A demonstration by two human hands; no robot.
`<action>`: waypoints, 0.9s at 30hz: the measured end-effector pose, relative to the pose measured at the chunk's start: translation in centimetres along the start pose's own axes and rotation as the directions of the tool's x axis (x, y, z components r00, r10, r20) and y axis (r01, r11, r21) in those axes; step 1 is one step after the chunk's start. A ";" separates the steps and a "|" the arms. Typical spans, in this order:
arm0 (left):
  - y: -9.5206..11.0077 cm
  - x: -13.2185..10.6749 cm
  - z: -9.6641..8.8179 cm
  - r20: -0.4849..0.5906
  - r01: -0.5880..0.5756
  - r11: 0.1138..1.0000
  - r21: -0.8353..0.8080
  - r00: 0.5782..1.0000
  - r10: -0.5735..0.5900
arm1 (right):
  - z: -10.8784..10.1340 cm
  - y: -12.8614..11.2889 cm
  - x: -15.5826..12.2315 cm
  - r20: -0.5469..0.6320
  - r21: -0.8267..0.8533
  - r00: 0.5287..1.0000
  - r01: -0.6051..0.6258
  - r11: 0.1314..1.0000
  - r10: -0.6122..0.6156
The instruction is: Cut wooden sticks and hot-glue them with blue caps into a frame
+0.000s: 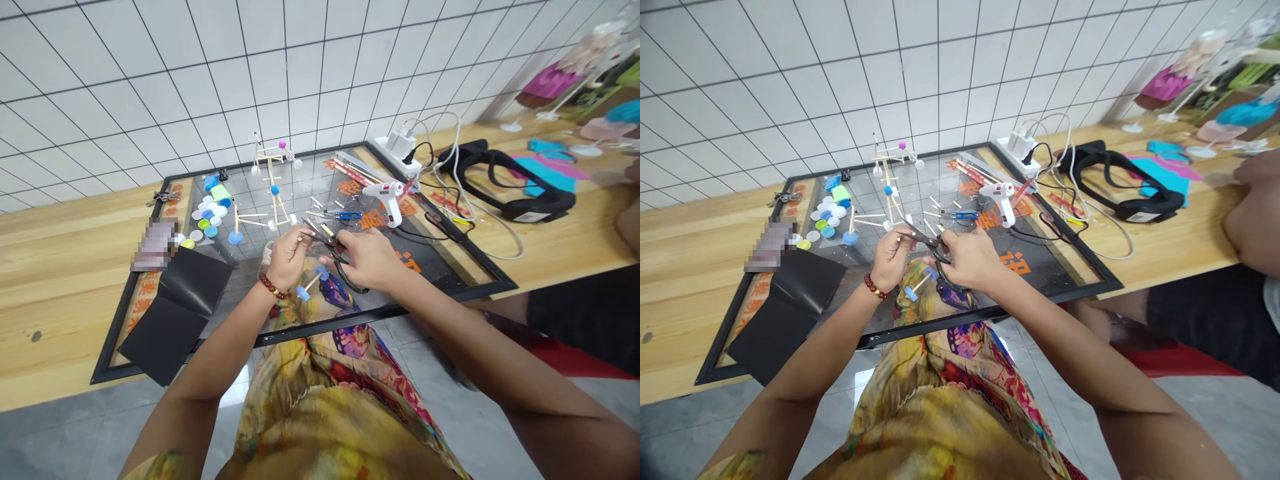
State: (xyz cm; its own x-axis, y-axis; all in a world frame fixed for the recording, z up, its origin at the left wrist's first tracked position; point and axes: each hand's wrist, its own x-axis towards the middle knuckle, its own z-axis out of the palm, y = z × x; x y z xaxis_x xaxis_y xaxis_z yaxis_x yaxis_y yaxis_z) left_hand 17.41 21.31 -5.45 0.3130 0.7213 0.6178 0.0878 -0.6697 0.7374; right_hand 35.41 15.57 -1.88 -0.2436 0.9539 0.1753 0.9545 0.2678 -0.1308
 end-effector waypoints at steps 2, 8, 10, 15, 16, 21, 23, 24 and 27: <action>0.1 0.0 0.0 0.005 0.000 1.000 0.007 1.000 0.000 | -0.1 0.0 0.0 0.015 0.028 1.000 0.014 1.000 -0.015; 0.1 -0.1 0.1 -0.030 0.017 1.000 0.009 0.999 -0.017 | 0.0 -0.4 0.1 -0.034 -0.053 0.999 -0.005 0.999 0.003; 0.0 -0.2 0.3 -0.048 0.044 0.999 -0.020 0.998 -0.045 | 0.3 -0.7 0.1 -0.043 -0.085 0.999 -0.014 0.996 0.010; -0.1 -0.4 0.9 -0.088 0.092 0.994 -0.059 0.991 -0.097 | 0.8 -1.0 0.4 -0.100 -0.164 0.994 -0.058 0.985 0.042; 0.0 -0.5 1.0 -0.093 0.087 0.995 -0.051 0.991 -0.092 | 0.8 -1.0 0.4 -0.103 -0.187 0.994 -0.060 0.981 0.041; 0.4 -0.5 1.0 -0.083 0.085 0.995 -0.045 0.993 -0.089 | 0.3 -0.8 0.5 -0.044 -0.269 0.999 -0.033 0.963 0.022; 0.5 -0.5 0.9 -0.071 0.103 0.994 -0.045 0.992 -0.106 | 0.2 -0.7 0.4 -0.011 -0.273 1.000 -0.026 0.962 0.023; 0.5 -0.4 0.8 -0.066 0.112 0.993 -0.045 0.991 -0.115 | 0.2 -0.7 0.4 0.007 -0.270 1.000 -0.024 0.962 0.026; 0.3 -0.3 0.7 -0.043 0.143 0.988 -0.056 0.988 -0.145 | 0.6 -0.3 0.4 0.064 -0.248 0.997 -0.031 0.968 0.048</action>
State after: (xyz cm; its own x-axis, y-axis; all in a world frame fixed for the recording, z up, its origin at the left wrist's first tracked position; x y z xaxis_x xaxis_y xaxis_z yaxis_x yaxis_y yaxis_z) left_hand 17.97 20.79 -5.55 0.2560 0.8180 0.5152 0.0785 -0.5487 0.8323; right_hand 34.88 15.99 -2.39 -0.2080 0.9724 0.1062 0.9744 0.1964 0.1099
